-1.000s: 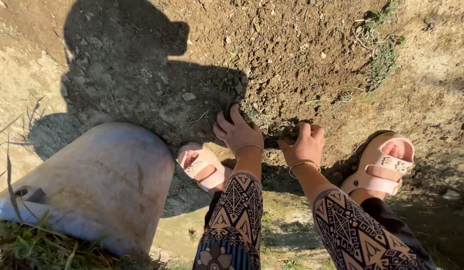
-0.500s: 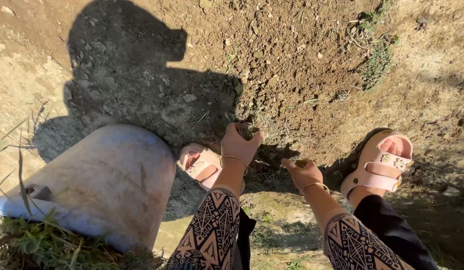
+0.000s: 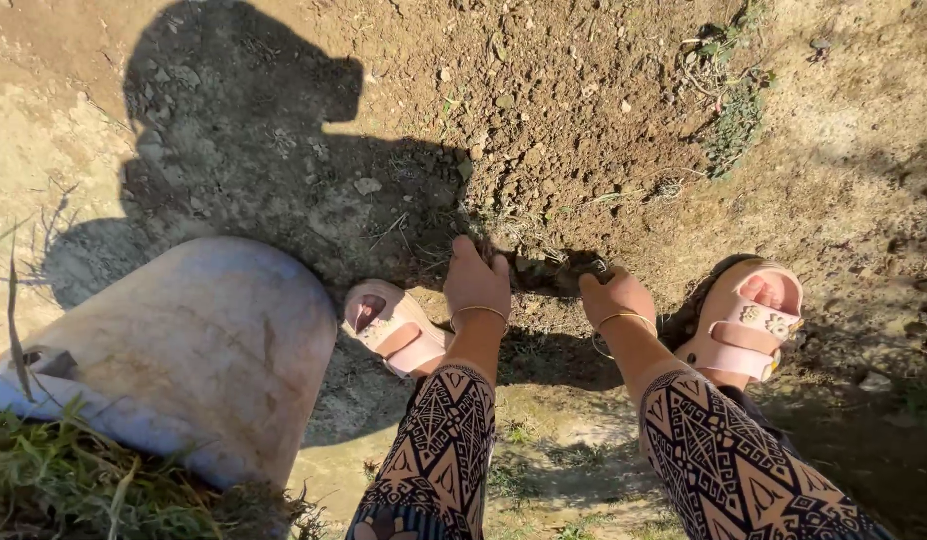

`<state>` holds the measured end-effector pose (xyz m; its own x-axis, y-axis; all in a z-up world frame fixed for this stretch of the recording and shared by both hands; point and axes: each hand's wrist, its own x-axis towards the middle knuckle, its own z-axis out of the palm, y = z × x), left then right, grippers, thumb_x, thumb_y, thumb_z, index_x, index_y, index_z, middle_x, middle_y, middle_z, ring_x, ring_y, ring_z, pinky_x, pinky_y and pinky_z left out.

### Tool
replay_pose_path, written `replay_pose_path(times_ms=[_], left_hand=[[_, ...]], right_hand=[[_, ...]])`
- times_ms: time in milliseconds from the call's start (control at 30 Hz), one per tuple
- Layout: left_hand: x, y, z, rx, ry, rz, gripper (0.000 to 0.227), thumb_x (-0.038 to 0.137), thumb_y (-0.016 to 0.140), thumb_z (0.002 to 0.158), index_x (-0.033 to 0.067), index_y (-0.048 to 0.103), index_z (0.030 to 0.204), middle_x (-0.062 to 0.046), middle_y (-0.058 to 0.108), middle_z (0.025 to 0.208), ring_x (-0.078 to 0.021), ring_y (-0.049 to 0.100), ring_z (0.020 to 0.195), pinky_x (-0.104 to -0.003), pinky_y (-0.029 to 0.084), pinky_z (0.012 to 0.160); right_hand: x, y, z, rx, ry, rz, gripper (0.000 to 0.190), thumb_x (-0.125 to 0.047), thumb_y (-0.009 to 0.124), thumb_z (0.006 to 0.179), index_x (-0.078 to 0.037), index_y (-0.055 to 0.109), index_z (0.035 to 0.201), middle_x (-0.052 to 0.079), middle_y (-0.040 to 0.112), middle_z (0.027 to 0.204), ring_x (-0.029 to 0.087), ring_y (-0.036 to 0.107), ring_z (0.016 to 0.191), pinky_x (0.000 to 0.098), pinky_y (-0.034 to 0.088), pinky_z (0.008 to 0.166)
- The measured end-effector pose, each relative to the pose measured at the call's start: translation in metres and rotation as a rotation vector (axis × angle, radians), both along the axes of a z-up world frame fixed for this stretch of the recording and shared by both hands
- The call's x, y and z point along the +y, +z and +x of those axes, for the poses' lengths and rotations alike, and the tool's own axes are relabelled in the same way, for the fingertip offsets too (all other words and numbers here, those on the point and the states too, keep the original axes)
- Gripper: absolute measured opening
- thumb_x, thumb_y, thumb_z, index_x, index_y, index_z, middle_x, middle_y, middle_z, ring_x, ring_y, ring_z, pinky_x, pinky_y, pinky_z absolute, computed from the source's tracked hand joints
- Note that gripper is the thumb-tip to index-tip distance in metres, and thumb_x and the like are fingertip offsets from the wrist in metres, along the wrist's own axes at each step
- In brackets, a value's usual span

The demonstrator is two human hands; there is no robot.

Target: Pulling weeds from the ground and collecting them in a bucket.

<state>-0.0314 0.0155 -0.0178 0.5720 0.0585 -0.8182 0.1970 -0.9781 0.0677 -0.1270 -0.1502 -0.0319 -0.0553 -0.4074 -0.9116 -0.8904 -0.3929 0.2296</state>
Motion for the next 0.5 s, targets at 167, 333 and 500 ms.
replay_pose_path(times_ms=[167, 333, 500], left_hand=[[-0.044, 0.037, 0.057, 0.104, 0.054, -0.004, 0.079, 0.058, 0.066, 0.089, 0.0041, 0.035, 0.138, -0.02, 0.07, 0.111, -0.0354, 0.073, 0.094, -0.047, 0.06, 0.078], [-0.049, 0.006, 0.062, 0.23, -0.031, 0.098, 0.059, 0.059, 0.059, 0.097, 0.0067, 0.06, 0.123, -0.015, 0.076, 0.105, -0.0313, 0.076, 0.089, -0.045, 0.063, 0.074], [-0.026, 0.011, 0.07, 0.206, -0.214, 0.047, 0.043, 0.049, 0.058, 0.101, 0.0124, 0.076, 0.114, -0.011, 0.079, 0.105, -0.0305, 0.077, 0.089, -0.044, 0.062, 0.075]], right_hand=[[0.005, 0.036, 0.057, 0.108, 0.144, 0.116, 0.087, -0.077, 0.069, 0.081, -0.004, 0.068, 0.128, 0.016, 0.073, 0.115, 0.029, 0.072, 0.106, 0.0425, 0.058, 0.091], [0.019, 0.025, 0.051, 0.042, 0.251, 0.089, 0.073, -0.067, 0.066, 0.086, -0.01, 0.067, 0.13, 0.015, 0.073, 0.119, 0.031, 0.072, 0.108, 0.0455, 0.058, 0.092], [0.014, 0.018, 0.023, -0.049, 0.247, 0.075, 0.055, -0.058, 0.058, 0.095, -0.014, 0.064, 0.128, 0.017, 0.072, 0.114, 0.036, 0.069, 0.104, 0.052, 0.056, 0.088]])
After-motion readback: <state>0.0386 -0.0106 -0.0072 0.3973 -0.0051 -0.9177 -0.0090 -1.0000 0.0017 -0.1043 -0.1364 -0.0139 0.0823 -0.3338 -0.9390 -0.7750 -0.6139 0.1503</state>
